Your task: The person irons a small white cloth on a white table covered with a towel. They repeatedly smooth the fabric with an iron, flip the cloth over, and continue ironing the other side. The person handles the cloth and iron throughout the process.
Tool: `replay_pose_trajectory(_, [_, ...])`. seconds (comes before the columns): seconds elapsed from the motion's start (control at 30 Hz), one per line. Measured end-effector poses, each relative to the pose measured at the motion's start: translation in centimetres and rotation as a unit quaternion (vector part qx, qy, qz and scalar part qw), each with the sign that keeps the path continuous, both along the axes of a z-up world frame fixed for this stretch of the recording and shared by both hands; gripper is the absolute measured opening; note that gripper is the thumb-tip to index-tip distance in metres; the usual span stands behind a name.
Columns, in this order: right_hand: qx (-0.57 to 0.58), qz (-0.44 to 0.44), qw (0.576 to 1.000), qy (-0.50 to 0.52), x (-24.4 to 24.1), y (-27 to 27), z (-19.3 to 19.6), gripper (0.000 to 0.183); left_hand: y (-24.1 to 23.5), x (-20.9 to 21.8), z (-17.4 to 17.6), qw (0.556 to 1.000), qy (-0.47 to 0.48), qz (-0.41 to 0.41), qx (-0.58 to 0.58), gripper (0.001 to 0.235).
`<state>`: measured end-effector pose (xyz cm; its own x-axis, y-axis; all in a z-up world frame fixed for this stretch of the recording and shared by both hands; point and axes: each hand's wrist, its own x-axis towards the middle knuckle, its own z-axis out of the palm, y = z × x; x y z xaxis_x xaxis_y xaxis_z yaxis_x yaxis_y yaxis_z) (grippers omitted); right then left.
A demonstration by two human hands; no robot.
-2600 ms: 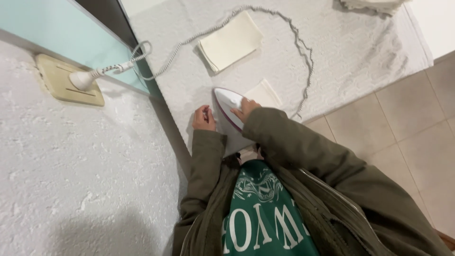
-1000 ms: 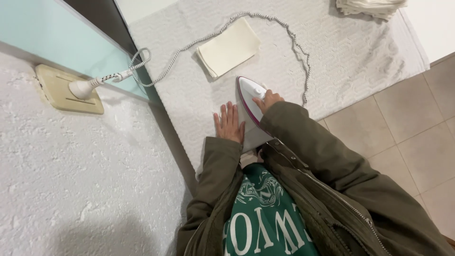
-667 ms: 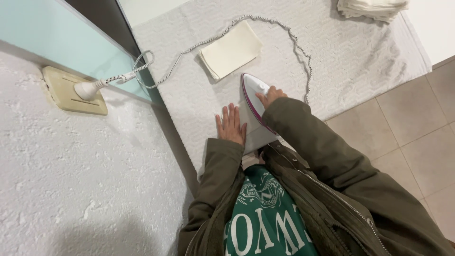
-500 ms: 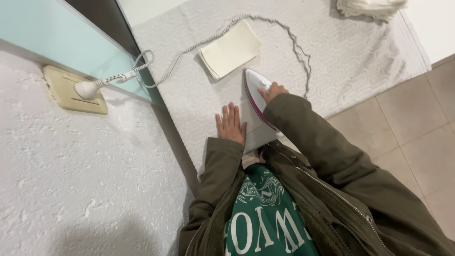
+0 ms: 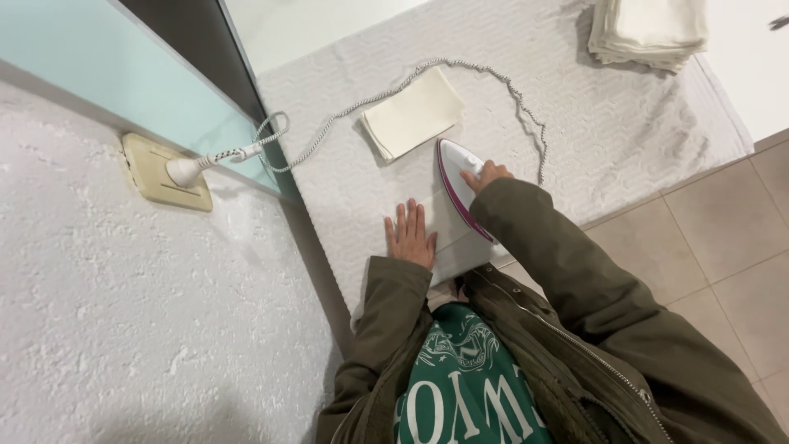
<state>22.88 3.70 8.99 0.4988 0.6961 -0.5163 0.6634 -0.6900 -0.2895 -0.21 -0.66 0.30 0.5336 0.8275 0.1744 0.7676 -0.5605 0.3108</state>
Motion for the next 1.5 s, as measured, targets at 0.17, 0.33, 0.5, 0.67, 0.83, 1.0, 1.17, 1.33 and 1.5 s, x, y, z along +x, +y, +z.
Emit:
replay_pose_trajectory(0.17, [-0.012,0.023,1.000,0.003,-0.3,-0.2,1.8,0.063,0.1,0.1,0.3,0.999,0.008,-0.002,-0.038,0.072])
replay_pose_trajectory(0.33, [-0.021,0.013,0.999,0.021,-0.1,-0.3,1.3,0.061,0.1,0.0,-0.2,1.000,0.010,-0.006,-0.024,0.072])
replay_pose_trajectory(0.5, [-0.015,0.014,1.000,0.001,-0.1,0.4,0.5,0.062,0.1,0.0,0.1,1.000,0.013,-0.007,-0.025,0.073])
replay_pose_trajectory(0.67, [0.012,0.018,1.000,-0.008,1.3,-0.4,-2.6,0.063,0.1,0.0,0.1,1.000,0.003,-0.006,-0.025,0.073])
replay_pose_trajectory(0.83, [0.018,0.012,1.000,-0.010,0.8,-0.7,-2.1,0.063,0.0,0.0,0.8,1.000,0.017,-0.005,-0.018,0.073])
replay_pose_trajectory(1.0, [-0.002,0.024,1.000,0.002,1.1,-0.4,-1.5,0.063,-0.1,0.0,-0.2,0.999,0.027,-0.009,-0.030,0.076])
replay_pose_trajectory(1.17, [-0.005,0.020,1.000,0.000,0.6,-1.0,-1.0,0.062,0.0,0.1,1.2,0.999,0.048,0.000,-0.025,0.073])
replay_pose_trajectory(1.33, [-0.017,0.016,1.000,0.007,0.0,-0.4,1.2,0.060,-0.1,0.1,-0.3,0.999,0.036,-0.004,-0.006,0.073])
replay_pose_trajectory(1.5, [0.009,0.017,1.000,0.007,1.9,-1.6,-4.7,0.062,0.1,0.1,0.1,0.999,0.037,-0.001,-0.026,0.072])
